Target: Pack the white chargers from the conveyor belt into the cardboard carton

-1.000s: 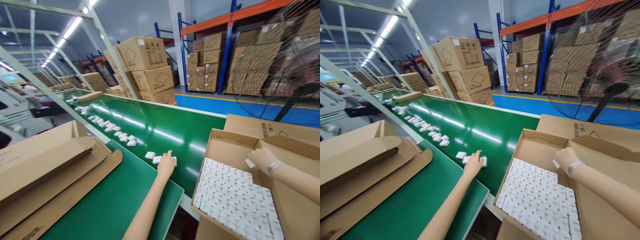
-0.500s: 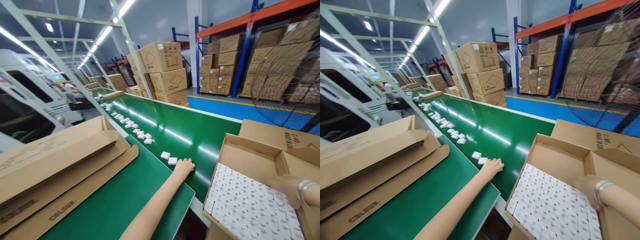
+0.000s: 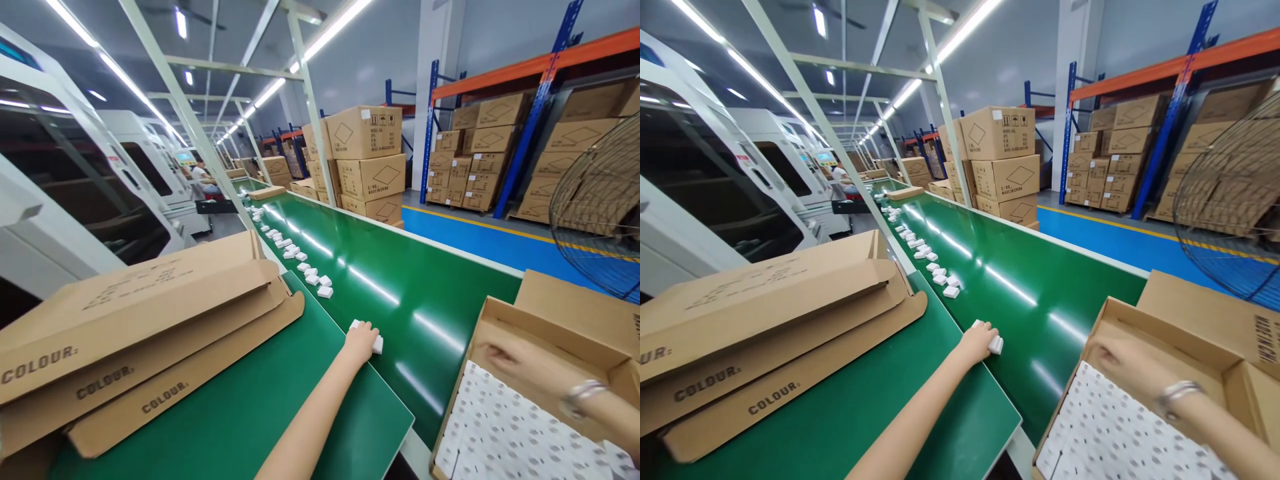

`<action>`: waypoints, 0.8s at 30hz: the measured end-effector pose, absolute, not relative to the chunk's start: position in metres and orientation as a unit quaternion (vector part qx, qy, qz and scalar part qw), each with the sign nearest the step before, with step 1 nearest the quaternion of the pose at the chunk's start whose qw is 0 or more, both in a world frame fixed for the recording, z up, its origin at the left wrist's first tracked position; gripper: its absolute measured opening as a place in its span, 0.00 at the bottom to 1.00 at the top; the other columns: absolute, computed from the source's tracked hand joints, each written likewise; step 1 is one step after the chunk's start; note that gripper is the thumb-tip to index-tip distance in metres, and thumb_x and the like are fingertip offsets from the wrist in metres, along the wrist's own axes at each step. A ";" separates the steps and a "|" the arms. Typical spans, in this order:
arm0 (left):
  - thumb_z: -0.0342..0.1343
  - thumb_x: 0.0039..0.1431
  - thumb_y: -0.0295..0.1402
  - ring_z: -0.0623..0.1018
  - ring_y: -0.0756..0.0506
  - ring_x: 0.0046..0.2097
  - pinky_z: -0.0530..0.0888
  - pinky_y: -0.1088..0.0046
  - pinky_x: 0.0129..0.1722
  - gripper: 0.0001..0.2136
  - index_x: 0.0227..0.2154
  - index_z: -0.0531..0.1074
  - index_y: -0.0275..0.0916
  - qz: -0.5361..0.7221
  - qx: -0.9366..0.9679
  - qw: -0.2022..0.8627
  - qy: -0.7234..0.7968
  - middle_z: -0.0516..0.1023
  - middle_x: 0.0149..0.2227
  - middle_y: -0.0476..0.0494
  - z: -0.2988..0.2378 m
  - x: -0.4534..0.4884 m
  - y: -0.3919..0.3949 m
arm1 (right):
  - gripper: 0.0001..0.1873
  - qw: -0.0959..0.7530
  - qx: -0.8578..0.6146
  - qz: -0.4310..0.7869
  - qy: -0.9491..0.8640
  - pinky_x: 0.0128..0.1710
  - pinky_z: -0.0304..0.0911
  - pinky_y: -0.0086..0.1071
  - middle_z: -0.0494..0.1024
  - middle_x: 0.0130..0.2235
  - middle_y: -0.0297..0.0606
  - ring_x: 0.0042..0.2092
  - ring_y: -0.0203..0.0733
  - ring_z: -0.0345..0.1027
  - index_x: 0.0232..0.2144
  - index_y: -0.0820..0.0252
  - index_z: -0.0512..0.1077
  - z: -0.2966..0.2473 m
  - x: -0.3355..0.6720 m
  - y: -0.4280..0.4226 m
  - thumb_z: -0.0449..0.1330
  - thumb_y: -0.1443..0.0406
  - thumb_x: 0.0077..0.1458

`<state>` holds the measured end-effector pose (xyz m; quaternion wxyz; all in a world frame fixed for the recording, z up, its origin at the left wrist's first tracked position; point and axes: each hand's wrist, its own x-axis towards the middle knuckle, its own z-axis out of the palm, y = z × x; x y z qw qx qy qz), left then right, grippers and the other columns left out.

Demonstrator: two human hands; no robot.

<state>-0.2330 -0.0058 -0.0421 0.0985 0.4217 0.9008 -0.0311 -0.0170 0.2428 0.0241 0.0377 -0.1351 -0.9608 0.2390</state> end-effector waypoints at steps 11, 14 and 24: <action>0.60 0.54 0.32 0.69 0.45 0.51 0.68 0.70 0.51 0.16 0.45 0.66 0.42 0.398 0.454 0.096 0.791 0.71 0.49 0.44 0.014 -0.173 -0.081 | 0.16 -0.062 -0.069 0.189 -0.978 0.46 0.65 0.46 0.71 0.48 0.41 0.47 0.46 0.66 0.47 0.61 0.68 -0.052 -0.190 0.114 0.58 0.60 0.59; 0.60 0.54 0.31 0.71 0.44 0.51 0.68 0.67 0.50 0.16 0.45 0.66 0.43 0.549 0.451 0.116 0.693 0.71 0.49 0.42 0.020 -0.148 -0.105 | 0.16 -0.057 -0.084 0.179 -0.979 0.47 0.63 0.48 0.69 0.50 0.42 0.50 0.49 0.64 0.46 0.62 0.68 -0.065 -0.204 0.095 0.59 0.60 0.57; 0.58 0.53 0.28 0.72 0.43 0.50 0.70 0.68 0.47 0.22 0.52 0.62 0.47 0.570 0.492 0.019 0.657 0.70 0.49 0.41 0.022 -0.124 -0.124 | 0.18 -0.022 0.000 0.429 -0.903 0.42 0.66 0.38 0.74 0.41 0.39 0.41 0.42 0.68 0.45 0.60 0.67 -0.035 -0.165 0.119 0.60 0.58 0.54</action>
